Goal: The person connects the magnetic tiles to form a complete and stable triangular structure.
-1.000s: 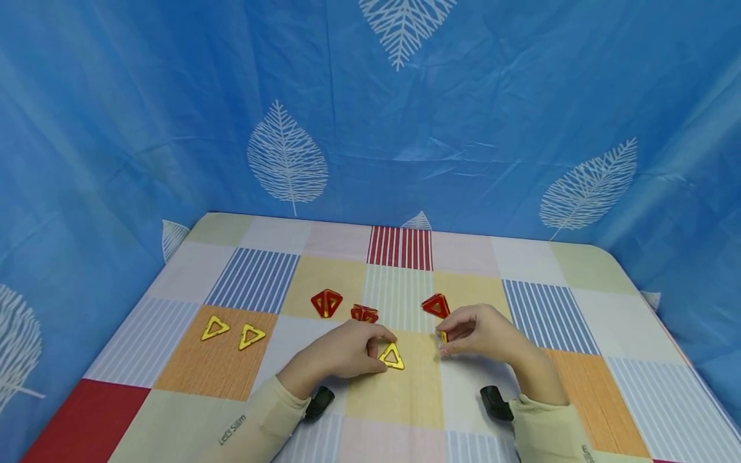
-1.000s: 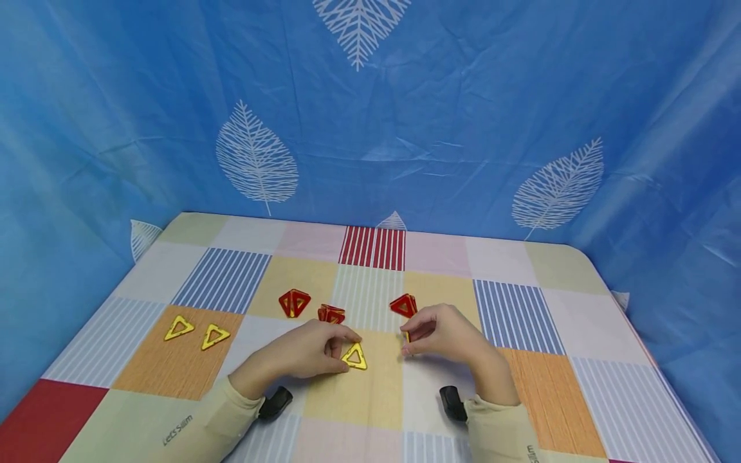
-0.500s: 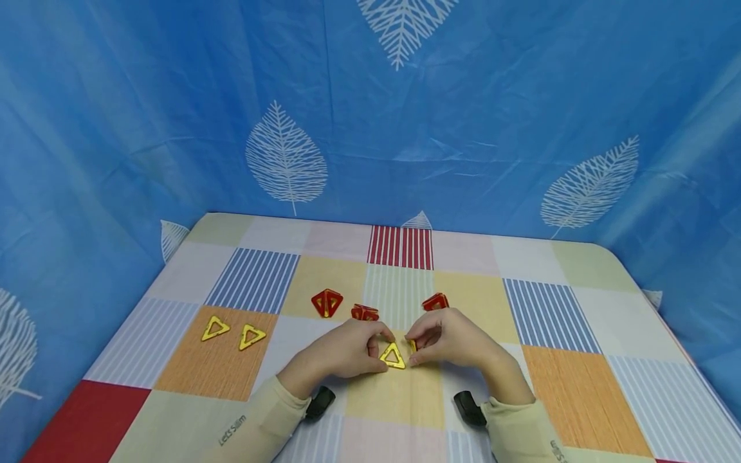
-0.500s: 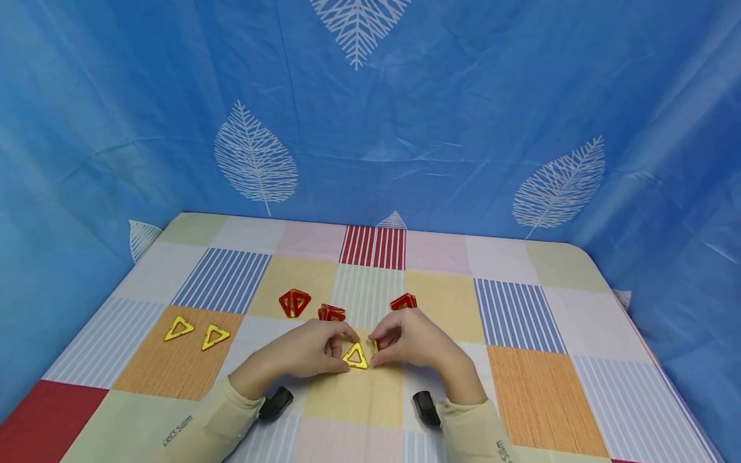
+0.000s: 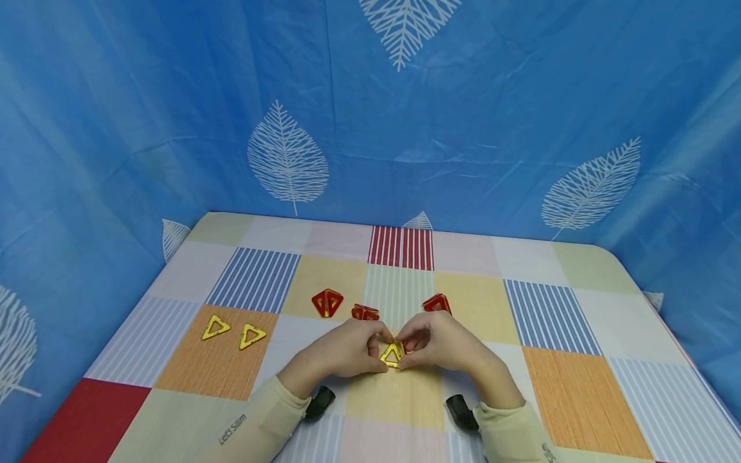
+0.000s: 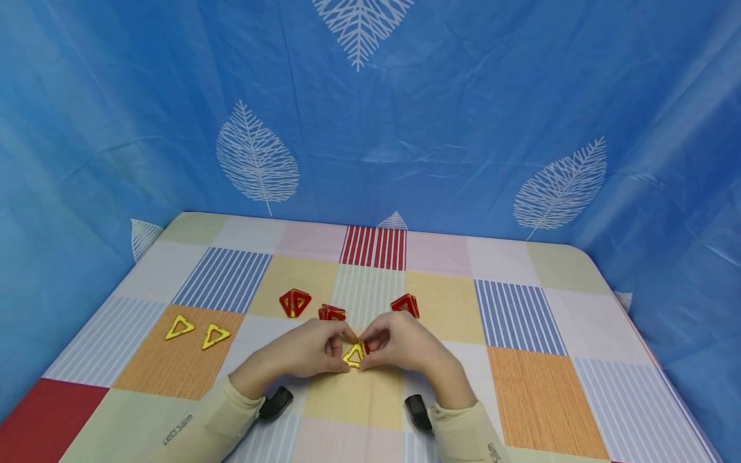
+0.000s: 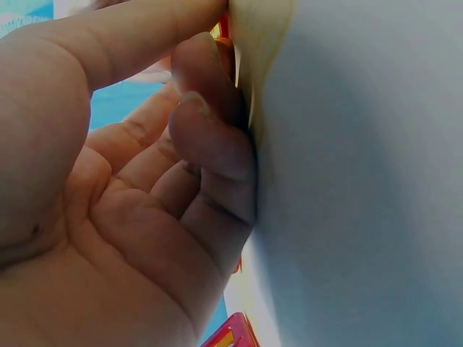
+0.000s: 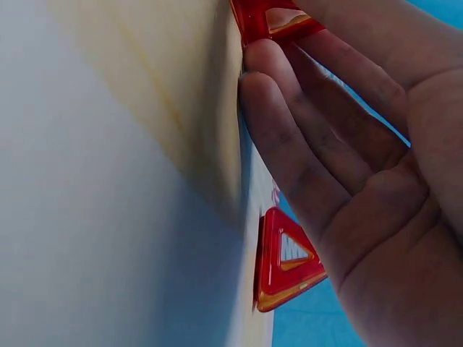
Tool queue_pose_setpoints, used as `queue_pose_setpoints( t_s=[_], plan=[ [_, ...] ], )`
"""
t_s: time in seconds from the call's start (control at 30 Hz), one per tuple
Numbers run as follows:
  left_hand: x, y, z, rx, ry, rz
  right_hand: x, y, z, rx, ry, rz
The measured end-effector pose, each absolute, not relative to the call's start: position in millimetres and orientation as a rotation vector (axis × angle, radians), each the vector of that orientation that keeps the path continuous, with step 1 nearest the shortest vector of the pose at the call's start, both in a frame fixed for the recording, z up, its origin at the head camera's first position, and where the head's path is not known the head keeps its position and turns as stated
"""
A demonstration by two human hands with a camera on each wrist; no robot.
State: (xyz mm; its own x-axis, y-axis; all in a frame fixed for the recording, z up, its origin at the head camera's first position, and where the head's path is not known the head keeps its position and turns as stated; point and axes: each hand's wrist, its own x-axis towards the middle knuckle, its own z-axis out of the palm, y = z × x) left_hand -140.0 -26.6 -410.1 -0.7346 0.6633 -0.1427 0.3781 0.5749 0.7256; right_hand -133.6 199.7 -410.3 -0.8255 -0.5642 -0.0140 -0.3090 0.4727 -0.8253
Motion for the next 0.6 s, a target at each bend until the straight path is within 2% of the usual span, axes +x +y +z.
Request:
queue_pose_setpoints(
  t_s=[0.43, 0.6],
  plan=[
    [-138, -29, -410, 0.838, 2.426, 0.999, -133, 198, -413, -0.666, 2.427, -1.241],
    [-139, -36, -399, 0.832, 2.399, 0.964, -132, 196, -413, -0.671, 2.448, -1.209]
  ],
)
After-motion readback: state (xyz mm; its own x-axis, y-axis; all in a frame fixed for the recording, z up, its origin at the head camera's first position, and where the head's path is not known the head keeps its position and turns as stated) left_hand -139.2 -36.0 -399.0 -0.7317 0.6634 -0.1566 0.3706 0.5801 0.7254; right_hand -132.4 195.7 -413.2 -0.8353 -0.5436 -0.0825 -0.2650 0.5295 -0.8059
